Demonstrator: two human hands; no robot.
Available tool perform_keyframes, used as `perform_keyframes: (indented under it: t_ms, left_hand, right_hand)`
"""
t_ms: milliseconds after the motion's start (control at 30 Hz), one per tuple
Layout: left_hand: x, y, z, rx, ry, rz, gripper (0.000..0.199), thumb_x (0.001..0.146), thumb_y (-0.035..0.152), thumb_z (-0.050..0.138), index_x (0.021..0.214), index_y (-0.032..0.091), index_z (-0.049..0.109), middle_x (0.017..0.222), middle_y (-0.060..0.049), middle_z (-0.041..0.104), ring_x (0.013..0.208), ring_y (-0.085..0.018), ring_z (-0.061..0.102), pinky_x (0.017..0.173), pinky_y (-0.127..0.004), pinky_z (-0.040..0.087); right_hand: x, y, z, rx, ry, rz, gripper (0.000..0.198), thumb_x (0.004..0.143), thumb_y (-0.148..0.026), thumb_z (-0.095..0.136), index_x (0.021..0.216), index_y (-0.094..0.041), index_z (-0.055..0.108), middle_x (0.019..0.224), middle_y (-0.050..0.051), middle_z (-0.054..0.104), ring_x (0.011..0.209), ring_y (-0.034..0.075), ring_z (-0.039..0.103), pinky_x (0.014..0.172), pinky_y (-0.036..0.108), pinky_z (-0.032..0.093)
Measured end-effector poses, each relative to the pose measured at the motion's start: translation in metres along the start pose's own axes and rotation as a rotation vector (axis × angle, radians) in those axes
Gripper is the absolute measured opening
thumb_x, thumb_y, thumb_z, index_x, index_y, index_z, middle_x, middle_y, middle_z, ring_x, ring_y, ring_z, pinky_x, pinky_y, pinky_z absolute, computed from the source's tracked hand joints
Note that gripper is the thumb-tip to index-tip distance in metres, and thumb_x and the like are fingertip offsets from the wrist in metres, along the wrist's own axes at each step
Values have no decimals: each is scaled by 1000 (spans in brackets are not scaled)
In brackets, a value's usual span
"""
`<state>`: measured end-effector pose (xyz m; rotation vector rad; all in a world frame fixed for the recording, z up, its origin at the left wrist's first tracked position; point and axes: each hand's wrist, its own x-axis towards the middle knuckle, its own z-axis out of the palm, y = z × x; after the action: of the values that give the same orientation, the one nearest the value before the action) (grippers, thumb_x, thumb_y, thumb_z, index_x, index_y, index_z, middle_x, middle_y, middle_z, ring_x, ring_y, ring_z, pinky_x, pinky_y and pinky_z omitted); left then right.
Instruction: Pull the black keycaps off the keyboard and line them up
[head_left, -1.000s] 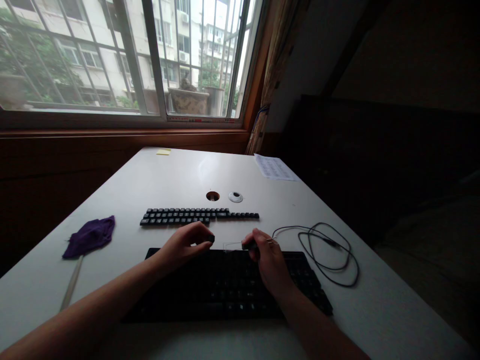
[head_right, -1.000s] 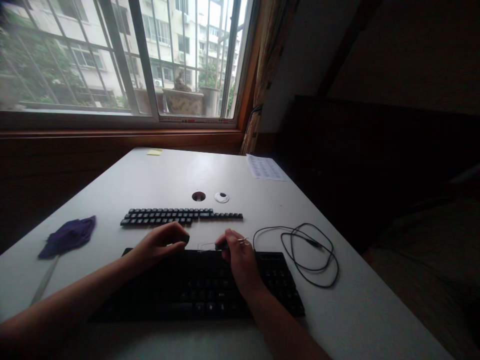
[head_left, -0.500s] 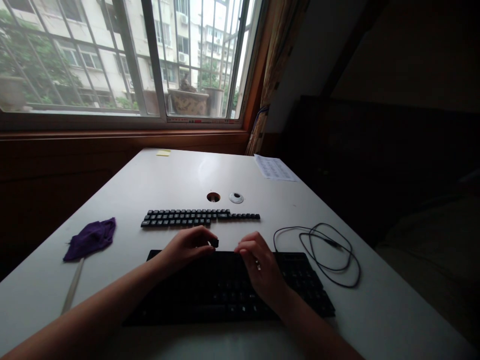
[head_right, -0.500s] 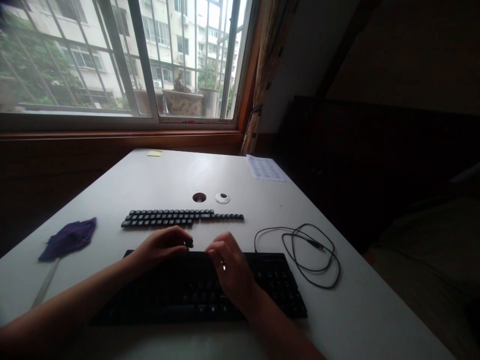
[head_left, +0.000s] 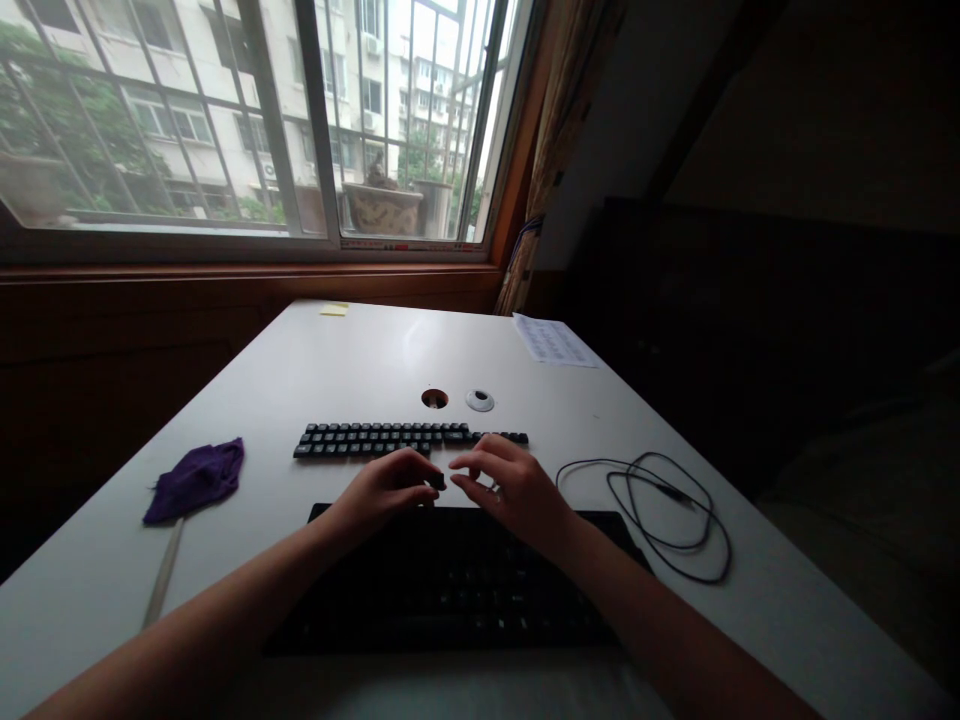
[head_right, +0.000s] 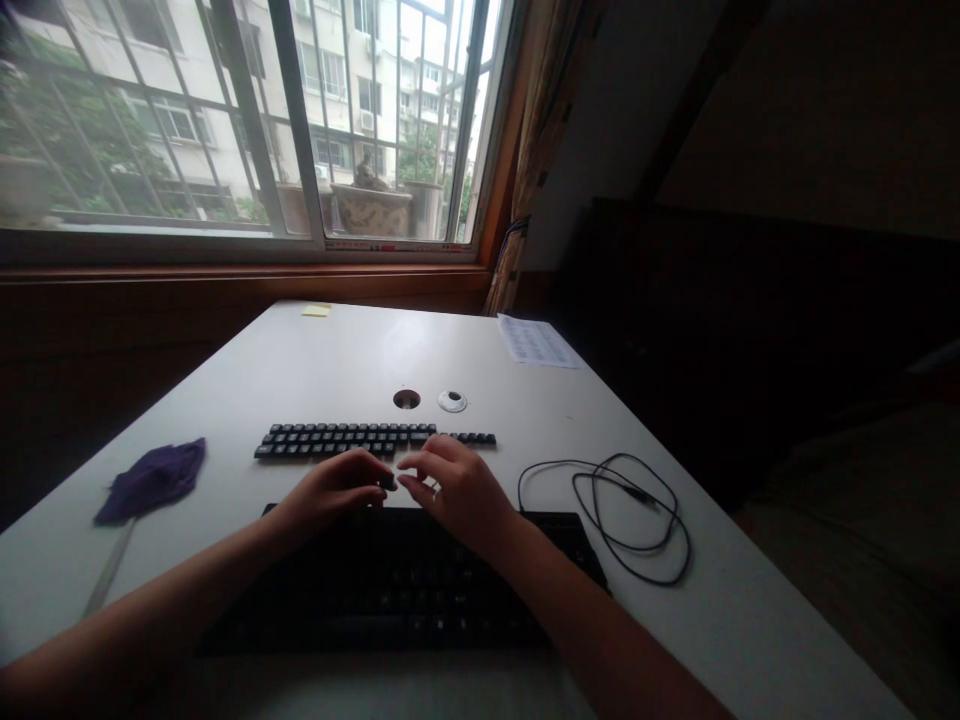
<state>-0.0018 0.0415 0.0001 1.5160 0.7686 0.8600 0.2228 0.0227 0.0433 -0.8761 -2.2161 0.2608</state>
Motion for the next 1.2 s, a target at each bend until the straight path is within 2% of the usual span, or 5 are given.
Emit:
perform_keyframes:
  t_ms: [233, 600, 900, 1067, 1200]
  left_hand:
    - [2, 0, -2, -70, 44, -23, 28, 79, 32, 75, 96, 13, 65, 87, -6, 71, 74, -16, 66, 70, -29, 50]
    - [1, 1, -2, -82, 62, -67, 32, 75, 35, 78, 93, 13, 62, 82, -3, 69, 76, -17, 66, 74, -32, 51]
    - [2, -8, -1, -3, 38, -44, 29, 77, 33, 75, 94, 15, 62, 91, -5, 71, 85, -20, 69, 81, -37, 53]
    - [2, -4, 2, 144, 108, -28, 27, 82, 37, 71, 92, 16, 58, 86, -4, 69, 79, -18, 68, 72, -32, 53]
    - [-2, -2, 7, 446, 76, 49, 18, 92, 34, 56, 86, 17, 57, 77, -2, 66, 68, -15, 61, 62, -26, 47]
  right_hand:
    - [2, 10, 22, 108, 151, 22, 12, 92, -19, 58, 98, -20, 68, 79, 2, 57, 71, 13, 57, 67, 28, 48]
    - [-8, 16, 32, 159, 117, 26, 19, 91, -27, 64, 108, -22, 69, 79, 1, 58, 73, 14, 58, 70, 30, 50]
    - [-9, 18, 32, 140, 72, 31, 17, 90, -29, 65, 104, -20, 69, 78, 1, 58, 71, 14, 56, 68, 29, 48]
    - [-8, 25, 33, 121, 113, 106, 15, 89, -28, 65, 102, -20, 69, 77, 0, 55, 68, 13, 55, 67, 28, 47]
    - [-7, 35, 35, -28, 92, 205, 12, 88, -25, 67, 98, -20, 70, 74, -1, 55, 69, 14, 56, 70, 28, 46]
